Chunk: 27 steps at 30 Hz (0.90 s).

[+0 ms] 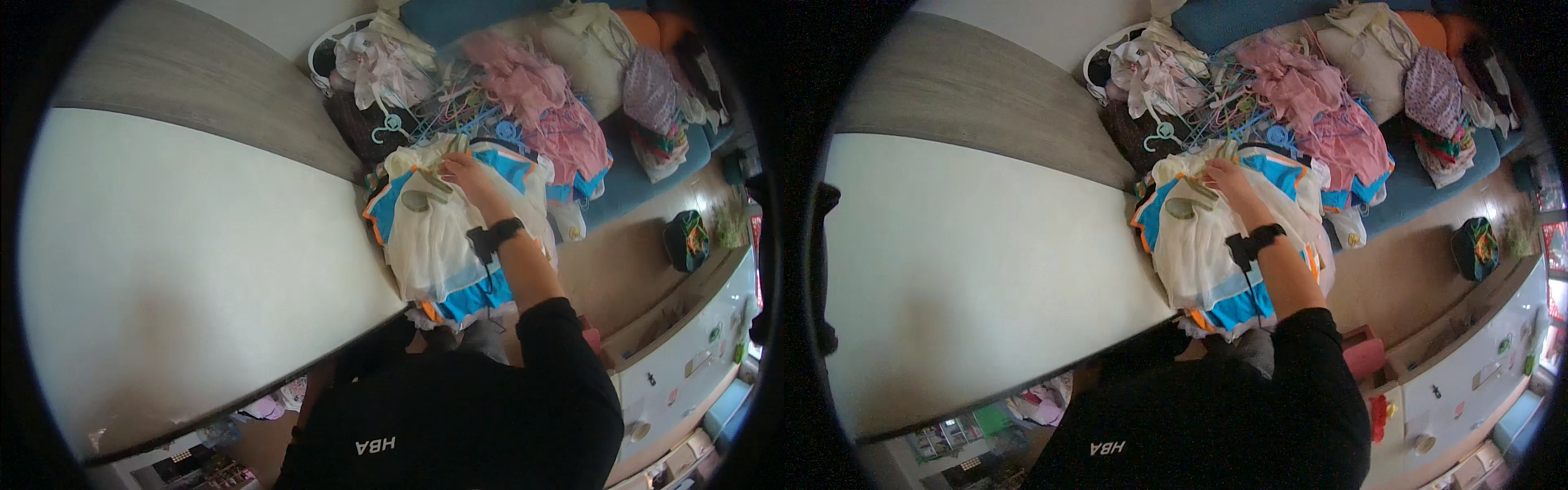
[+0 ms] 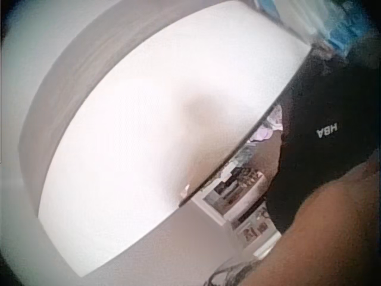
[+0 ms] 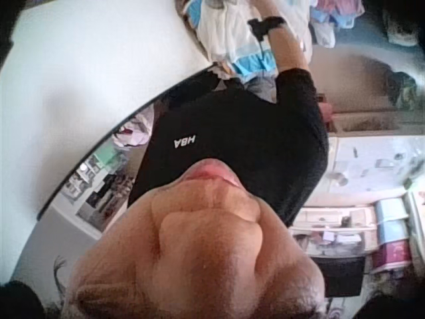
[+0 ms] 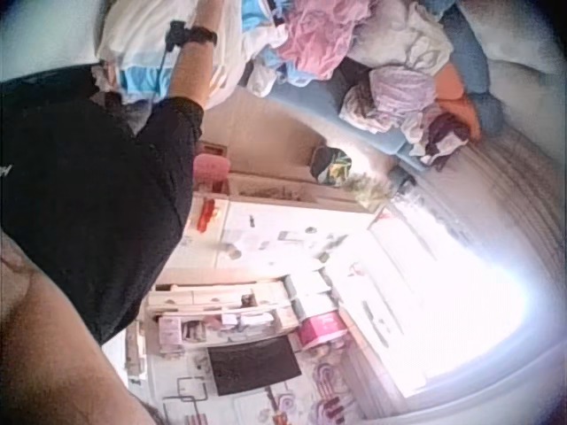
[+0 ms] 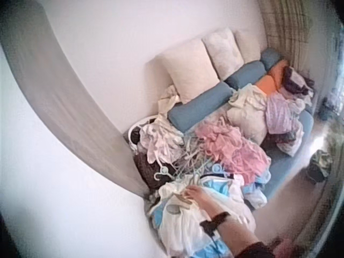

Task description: The person takes clothes from a laundry basket, places them on hangers, and hangs them in a wardrobe. They handle a white sweater, black pants, and blue jeans, using hangers to organize the items.

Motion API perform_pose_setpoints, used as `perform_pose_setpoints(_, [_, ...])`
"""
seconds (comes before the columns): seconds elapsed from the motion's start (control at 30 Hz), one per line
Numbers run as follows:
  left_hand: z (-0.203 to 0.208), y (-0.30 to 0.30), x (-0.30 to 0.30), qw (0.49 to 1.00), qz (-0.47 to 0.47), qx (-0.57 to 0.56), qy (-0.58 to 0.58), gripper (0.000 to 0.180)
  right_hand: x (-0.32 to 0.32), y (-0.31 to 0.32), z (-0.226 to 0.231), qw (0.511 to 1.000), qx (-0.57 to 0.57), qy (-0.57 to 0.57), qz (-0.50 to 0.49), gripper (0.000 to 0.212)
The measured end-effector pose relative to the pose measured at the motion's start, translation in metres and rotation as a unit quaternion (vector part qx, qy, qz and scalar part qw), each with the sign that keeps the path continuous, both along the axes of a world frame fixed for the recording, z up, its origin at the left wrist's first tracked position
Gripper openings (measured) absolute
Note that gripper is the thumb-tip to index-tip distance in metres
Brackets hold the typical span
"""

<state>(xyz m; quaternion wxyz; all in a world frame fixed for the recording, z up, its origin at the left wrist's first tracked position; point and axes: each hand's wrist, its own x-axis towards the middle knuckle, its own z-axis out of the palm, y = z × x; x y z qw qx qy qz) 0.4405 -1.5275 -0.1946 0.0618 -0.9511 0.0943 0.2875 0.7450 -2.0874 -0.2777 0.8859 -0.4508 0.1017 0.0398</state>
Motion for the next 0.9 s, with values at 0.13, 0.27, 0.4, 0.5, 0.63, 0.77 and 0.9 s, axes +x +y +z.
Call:
perform_pose_setpoints(0.13, [-0.02,0.032,-0.056,0.984,-0.146,0.063,-0.083,0.048,0.083,0.009,-0.024,0.993,-0.07,0.054,-0.083,0.038])
perform_pose_setpoints(0.27, [-0.002,0.022,-0.085,0.985,0.173,0.003,0.022,0.046,0.154,-0.006,-0.047,0.942,-0.284,0.11,-0.138,0.043])
perform_pose_setpoints(0.4, [0.01,-0.016,-0.088,0.938,0.343,-0.008,0.041,0.045,0.194,-0.023,-0.063,0.824,-0.527,0.06,-0.199,0.038])
perform_pose_setpoints(0.5, [0.002,-0.047,-0.078,0.903,0.427,-0.013,0.043,0.044,0.23,-0.05,-0.053,0.662,-0.718,0.022,-0.215,0.036])
perform_pose_setpoints(0.63, [-0.005,-0.073,-0.062,0.869,0.493,-0.019,0.04,0.042,0.257,-0.105,-0.047,0.517,-0.823,0.012,-0.235,0.038])
perform_pose_setpoints(0.77, [-0.003,-0.081,-0.047,0.846,0.53,-0.038,0.032,0.041,0.262,-0.125,-0.055,0.478,-0.865,0.082,-0.126,0.037])
perform_pose_setpoints(0.9, [-0.004,-0.086,-0.031,0.845,0.532,-0.05,0.024,0.04,0.256,-0.127,-0.058,0.431,-0.899,0.01,-0.073,0.026])
